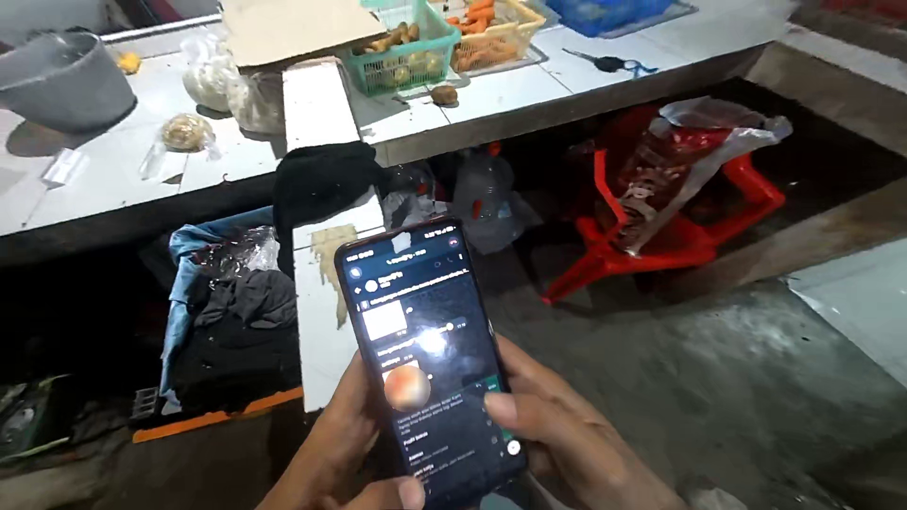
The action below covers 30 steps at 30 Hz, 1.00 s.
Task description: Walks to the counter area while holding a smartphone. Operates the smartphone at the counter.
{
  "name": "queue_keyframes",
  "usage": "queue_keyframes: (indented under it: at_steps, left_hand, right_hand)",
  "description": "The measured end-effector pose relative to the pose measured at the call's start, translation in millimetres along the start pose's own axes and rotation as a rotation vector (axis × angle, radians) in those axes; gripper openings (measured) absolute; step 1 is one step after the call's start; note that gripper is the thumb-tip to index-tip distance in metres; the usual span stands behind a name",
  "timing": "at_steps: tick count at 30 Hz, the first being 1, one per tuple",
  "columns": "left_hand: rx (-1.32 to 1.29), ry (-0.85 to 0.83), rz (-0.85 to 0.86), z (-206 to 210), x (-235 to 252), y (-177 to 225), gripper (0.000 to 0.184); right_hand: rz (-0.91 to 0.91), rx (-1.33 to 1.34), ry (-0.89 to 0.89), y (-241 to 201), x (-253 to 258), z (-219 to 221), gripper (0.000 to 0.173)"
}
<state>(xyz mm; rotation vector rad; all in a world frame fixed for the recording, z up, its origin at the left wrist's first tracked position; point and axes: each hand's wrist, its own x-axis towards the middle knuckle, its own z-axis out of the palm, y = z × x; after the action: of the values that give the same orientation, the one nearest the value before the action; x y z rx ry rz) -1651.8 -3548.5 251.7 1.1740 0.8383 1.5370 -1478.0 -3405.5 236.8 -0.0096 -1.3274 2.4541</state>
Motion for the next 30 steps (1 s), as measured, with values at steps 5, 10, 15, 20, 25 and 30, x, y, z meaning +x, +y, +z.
queue_keyframes:
  at_steps: [5, 10, 15, 20, 25, 30]
  left_hand:
    - [0.095, -0.003, 0.057, -43.9, -1.7, 17.4, 0.072]
    - [0.092, -0.024, 0.069, -89.8, -2.7, 29.0, 0.068]
    - [-0.042, -0.039, 0.098, -139.7, 12.8, 28.2, 0.059]
    - [-0.149, 0.062, 0.064, -170.9, 44.6, 16.7, 0.051]
    - [-0.303, 0.091, -0.009, -170.9, 59.2, -8.4, 0.05]
    - [-0.312, 0.271, -0.069, -150.9, 64.9, -23.5, 0.044]
  right_hand:
    - [-0.017, -0.076, 0.067, 14.0, 47.7, 17.9, 0.034]
    - [-0.062, -0.065, 0.024, 34.1, 88.9, 24.0, 0.043]
    - [-0.107, -0.085, -0.024, 47.8, 133.4, 21.0, 0.05]
    - [-0.098, -0.079, 0.029, 46.4, 164.7, 9.9, 0.049]
    - [-0.047, -0.014, 0.106, 49.7, 156.6, -2.8, 0.045]
    - [-0.015, 0.02, 0.121, 52.7, 146.6, -16.6, 0.043]
